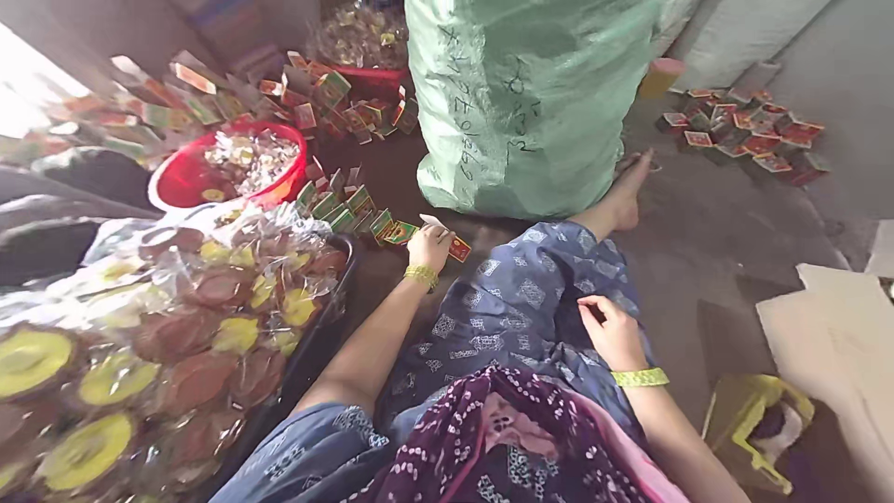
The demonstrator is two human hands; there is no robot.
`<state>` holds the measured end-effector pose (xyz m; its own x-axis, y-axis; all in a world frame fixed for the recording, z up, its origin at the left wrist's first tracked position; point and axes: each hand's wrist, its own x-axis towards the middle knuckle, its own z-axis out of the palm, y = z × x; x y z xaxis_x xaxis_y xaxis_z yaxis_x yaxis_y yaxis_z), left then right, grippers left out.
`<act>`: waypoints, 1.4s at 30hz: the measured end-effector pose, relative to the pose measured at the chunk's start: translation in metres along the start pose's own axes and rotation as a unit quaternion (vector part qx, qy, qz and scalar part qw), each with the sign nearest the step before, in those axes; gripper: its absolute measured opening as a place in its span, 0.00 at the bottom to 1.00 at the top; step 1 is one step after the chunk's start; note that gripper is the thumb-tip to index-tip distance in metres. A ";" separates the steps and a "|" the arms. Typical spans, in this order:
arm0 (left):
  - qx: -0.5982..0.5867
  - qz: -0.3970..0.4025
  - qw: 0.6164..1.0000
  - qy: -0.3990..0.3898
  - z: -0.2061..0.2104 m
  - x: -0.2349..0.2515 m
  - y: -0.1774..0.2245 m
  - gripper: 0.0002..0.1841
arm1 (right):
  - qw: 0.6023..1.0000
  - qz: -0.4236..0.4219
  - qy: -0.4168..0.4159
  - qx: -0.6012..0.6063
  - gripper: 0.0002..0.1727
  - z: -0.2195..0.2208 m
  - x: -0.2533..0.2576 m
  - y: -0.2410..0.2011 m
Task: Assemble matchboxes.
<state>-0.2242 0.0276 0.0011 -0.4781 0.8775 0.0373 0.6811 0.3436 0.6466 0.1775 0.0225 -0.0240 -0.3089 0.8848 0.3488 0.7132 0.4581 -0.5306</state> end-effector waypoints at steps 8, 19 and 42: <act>-0.221 0.324 0.918 0.064 -0.032 -0.102 0.109 0.09 | 0.988 -0.134 -0.010 0.072 0.40 -0.041 -0.004 -0.098; -0.334 0.426 0.840 -0.035 0.055 -0.169 0.152 0.44 | 0.966 0.036 0.043 0.254 0.32 -0.079 -0.064 -0.069; -0.379 0.167 0.784 -0.463 0.122 -0.163 0.136 0.45 | 0.823 0.439 0.134 -0.335 0.52 -0.332 -0.029 0.201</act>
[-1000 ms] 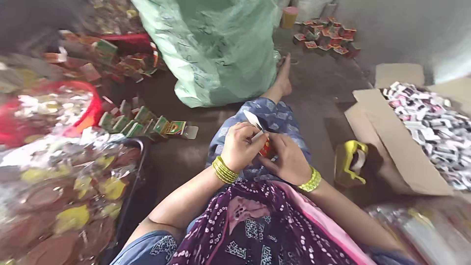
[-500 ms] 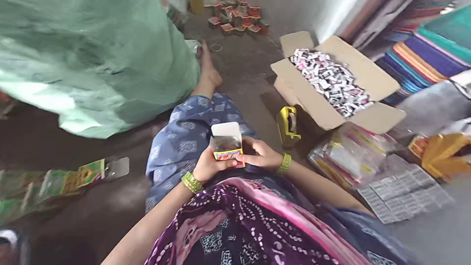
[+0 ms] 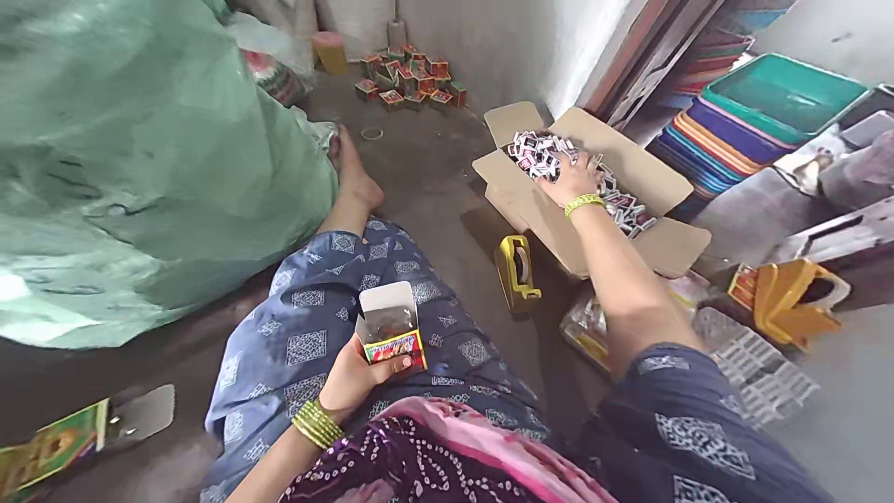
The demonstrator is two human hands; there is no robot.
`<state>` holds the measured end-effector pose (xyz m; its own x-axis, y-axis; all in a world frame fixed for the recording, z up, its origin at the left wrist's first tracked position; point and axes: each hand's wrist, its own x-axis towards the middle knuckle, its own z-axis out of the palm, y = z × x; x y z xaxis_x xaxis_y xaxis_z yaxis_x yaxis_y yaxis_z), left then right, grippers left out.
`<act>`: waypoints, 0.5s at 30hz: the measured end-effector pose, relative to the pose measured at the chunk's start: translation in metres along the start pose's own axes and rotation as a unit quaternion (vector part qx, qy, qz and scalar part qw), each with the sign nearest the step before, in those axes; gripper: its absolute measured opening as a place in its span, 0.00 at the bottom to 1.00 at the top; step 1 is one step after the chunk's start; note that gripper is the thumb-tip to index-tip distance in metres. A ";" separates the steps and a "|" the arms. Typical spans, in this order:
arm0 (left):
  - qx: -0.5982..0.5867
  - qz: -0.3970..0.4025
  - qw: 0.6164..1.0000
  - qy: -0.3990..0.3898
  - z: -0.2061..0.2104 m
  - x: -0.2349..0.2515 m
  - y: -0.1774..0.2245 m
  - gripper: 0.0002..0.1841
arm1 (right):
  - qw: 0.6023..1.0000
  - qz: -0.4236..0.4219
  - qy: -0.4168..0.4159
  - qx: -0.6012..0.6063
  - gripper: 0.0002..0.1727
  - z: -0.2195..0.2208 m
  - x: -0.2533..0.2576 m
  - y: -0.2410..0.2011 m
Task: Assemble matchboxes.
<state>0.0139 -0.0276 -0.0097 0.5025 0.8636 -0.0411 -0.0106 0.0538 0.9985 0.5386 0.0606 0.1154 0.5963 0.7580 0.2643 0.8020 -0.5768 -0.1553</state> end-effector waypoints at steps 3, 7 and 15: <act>0.009 0.010 1.000 -0.002 -0.001 0.002 -0.002 0.44 | 1.000 0.002 -0.006 -0.027 0.53 0.017 0.028 -0.002; 0.019 0.020 1.000 -0.003 -0.002 0.003 -0.002 0.42 | 0.999 0.012 -0.033 -0.025 0.51 0.025 0.049 0.003; 0.005 0.026 1.000 -0.011 -0.002 0.012 -0.005 0.42 | 1.000 0.019 -0.018 -0.006 0.51 0.022 0.041 0.014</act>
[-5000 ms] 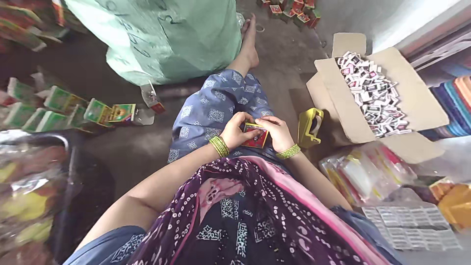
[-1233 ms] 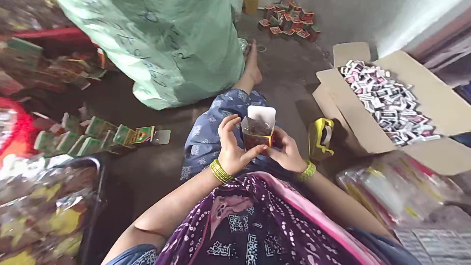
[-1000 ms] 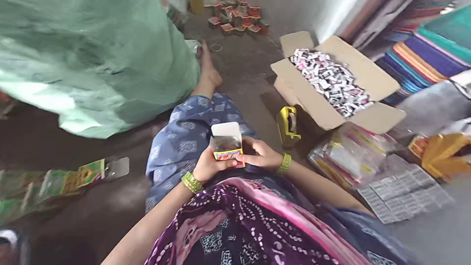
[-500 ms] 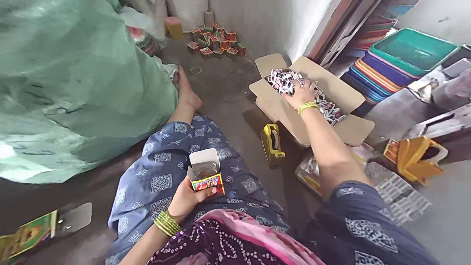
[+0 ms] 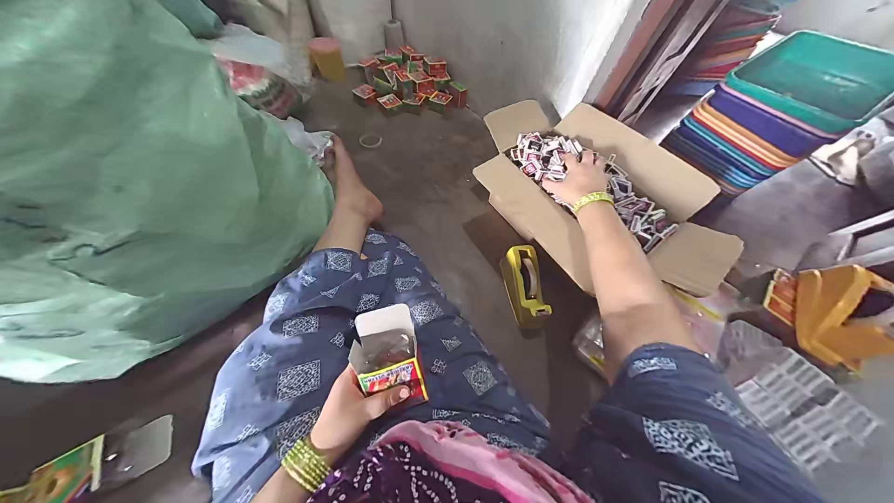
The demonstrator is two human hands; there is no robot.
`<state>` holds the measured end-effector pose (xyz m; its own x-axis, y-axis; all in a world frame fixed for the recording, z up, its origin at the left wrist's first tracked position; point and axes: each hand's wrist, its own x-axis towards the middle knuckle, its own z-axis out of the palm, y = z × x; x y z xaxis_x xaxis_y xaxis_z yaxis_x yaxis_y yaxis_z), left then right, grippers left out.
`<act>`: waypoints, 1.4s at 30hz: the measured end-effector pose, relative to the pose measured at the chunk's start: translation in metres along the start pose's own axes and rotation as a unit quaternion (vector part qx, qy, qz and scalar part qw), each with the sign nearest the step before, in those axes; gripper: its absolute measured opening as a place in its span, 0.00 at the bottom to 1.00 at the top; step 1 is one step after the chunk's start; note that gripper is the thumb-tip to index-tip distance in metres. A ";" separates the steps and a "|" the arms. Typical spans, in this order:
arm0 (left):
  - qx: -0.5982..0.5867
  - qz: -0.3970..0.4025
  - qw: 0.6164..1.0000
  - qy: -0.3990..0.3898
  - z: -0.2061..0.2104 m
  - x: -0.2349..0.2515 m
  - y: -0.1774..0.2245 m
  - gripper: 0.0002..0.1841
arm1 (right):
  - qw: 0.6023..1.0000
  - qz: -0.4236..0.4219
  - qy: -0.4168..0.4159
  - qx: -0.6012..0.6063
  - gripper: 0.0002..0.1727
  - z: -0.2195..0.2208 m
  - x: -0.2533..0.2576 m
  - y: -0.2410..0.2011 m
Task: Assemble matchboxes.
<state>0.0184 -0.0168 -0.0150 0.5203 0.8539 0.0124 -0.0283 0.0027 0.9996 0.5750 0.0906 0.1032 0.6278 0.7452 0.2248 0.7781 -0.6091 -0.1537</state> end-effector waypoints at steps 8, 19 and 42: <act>-0.009 -0.014 1.000 0.011 0.000 -0.002 -0.002 0.42 | 0.999 0.018 -0.041 0.002 0.56 0.007 0.022 -0.007; -0.034 -0.007 0.999 -0.010 0.000 -0.001 0.001 0.41 | 0.997 0.033 0.034 0.059 0.50 0.006 0.006 0.002; -0.036 -0.022 0.999 -0.020 -0.001 0.001 0.003 0.42 | 0.945 -0.069 0.244 0.208 0.45 -0.053 -0.046 -0.015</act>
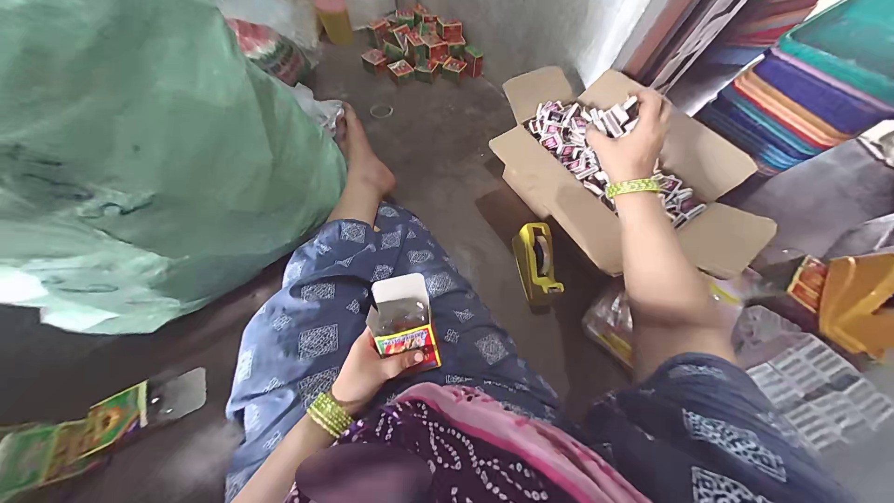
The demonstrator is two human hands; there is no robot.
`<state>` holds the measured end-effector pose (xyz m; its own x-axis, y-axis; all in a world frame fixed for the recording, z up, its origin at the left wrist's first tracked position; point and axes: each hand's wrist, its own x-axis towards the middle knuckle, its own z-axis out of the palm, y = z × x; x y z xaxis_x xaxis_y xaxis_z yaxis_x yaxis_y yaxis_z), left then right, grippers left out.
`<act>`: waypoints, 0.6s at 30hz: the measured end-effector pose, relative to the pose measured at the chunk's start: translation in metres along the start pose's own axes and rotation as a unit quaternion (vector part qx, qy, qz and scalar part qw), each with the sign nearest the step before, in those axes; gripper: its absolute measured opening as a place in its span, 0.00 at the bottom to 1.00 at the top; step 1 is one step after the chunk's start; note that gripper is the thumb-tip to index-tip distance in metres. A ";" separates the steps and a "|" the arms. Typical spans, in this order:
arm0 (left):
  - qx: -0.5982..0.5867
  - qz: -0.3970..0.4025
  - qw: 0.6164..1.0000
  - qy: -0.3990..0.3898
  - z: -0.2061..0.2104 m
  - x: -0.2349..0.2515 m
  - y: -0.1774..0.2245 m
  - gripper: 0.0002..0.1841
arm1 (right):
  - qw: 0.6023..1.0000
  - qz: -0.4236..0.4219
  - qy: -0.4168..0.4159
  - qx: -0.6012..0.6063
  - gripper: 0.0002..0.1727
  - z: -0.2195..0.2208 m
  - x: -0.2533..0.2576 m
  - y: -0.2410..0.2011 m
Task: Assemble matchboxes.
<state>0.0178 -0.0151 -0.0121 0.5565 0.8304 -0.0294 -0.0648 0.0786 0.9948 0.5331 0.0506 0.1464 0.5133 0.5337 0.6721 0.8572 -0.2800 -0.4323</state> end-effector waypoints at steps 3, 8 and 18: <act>0.002 0.005 1.000 -0.004 -0.001 -0.001 0.000 0.43 | 0.995 -0.086 -0.012 0.052 0.43 0.003 -0.049 -0.036; 0.001 0.002 1.000 -0.006 -0.001 -0.004 0.002 0.43 | 0.984 -0.131 -0.094 0.073 0.39 0.033 -0.163 -0.069; -0.014 0.010 1.000 -0.009 -0.002 -0.007 0.000 0.45 | 0.924 -0.015 -0.379 -0.037 0.46 0.123 -0.271 -0.022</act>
<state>0.0126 -0.0201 -0.0121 0.5691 0.8223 -0.0078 -0.0994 0.0783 0.9920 0.3700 0.0106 -0.1004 0.3361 0.9402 0.0557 0.8855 -0.2952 -0.3589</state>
